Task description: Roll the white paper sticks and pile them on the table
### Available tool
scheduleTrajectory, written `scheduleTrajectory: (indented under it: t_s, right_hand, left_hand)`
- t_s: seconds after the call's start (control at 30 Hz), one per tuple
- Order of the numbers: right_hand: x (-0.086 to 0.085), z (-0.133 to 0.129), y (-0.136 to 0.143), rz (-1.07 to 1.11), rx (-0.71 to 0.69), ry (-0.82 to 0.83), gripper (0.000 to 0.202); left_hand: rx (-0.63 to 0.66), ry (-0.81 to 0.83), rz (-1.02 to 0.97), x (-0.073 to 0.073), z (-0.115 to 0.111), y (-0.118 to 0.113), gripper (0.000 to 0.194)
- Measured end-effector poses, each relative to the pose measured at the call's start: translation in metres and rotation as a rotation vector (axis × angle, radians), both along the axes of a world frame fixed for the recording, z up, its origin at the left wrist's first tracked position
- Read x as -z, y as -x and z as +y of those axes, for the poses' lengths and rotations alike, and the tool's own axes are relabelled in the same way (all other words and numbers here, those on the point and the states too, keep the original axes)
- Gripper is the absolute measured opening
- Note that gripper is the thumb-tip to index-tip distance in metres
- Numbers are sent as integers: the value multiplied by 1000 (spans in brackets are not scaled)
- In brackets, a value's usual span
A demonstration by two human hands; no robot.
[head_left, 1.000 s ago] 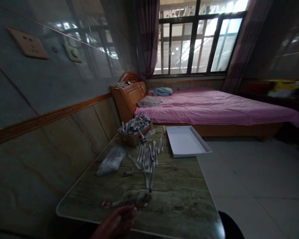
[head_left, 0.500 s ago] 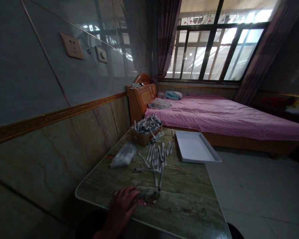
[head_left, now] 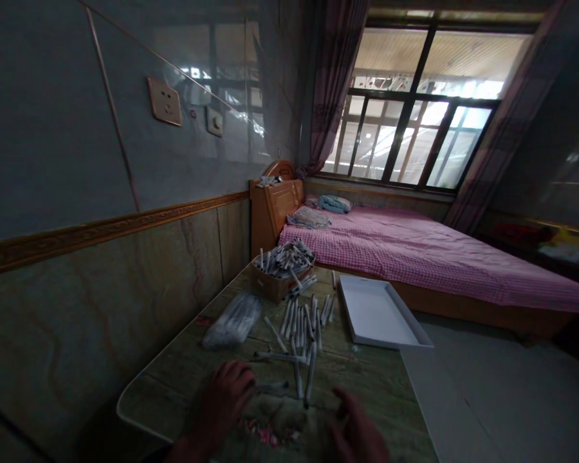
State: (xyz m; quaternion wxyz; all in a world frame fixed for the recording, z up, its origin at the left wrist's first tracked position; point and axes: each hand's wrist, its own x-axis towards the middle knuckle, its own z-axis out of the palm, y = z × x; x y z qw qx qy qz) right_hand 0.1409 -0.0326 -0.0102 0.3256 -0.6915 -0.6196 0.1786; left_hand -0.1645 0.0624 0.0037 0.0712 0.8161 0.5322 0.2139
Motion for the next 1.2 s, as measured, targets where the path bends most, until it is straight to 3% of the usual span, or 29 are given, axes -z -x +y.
scheduleTrajectory:
  t_s: [0.03, 0.13, 0.23, 0.33, 0.43, 0.5, 0.6, 0.67, 0.77, 0.97, 1.1, 1.2]
  right_hand:
    - [1, 15, 10, -33, -101, 30, 47]
    - [3, 43, 33, -170, -139, 54, 55]
    - [3, 52, 44, -266, -142, 69, 57]
    - [5, 55, 44, -307, -122, 57, 47]
    - [13, 58, 34, -303, -63, 39, 46]
    - [20, 59, 21, -255, -19, 10, 49]
    - [31, 57, -3, -58, -68, -103, 44]
    - [33, 53, -17, 106, -132, -169, 35]
    - [31, 48, -27, 242, -190, -187, 30]
    - [23, 46, -23, 268, -296, -153, 30]
    - [16, 47, -19, 300, -220, -98, 26]
    - [5, 45, -15, 326, -122, -3, 36]
  left_hand:
    - [-1, -8, 2, -2, 6, 3, 22]
    - [-12, -44, -11, -5, 23, 10, 28]
    - [-20, -99, -86, -1, 27, 4, 42]
    - [28, -90, -255, 4, 12, -20, 45]
    - [202, 105, -453, 9, -9, -58, 37]
    - [240, 253, -559, 12, -19, -85, 34]
    - [96, 522, -843, 18, -20, -121, 20]
    - [-33, 693, -1067, 20, -15, -139, 33]
    - [-131, 806, -1354, 17, -7, -156, 62]
    - [-137, 793, -1620, 2, 2, -159, 69]
    - [-189, 730, -1739, 1, 7, -156, 59]
    - [-202, 698, -1831, 3, 7, -155, 52]
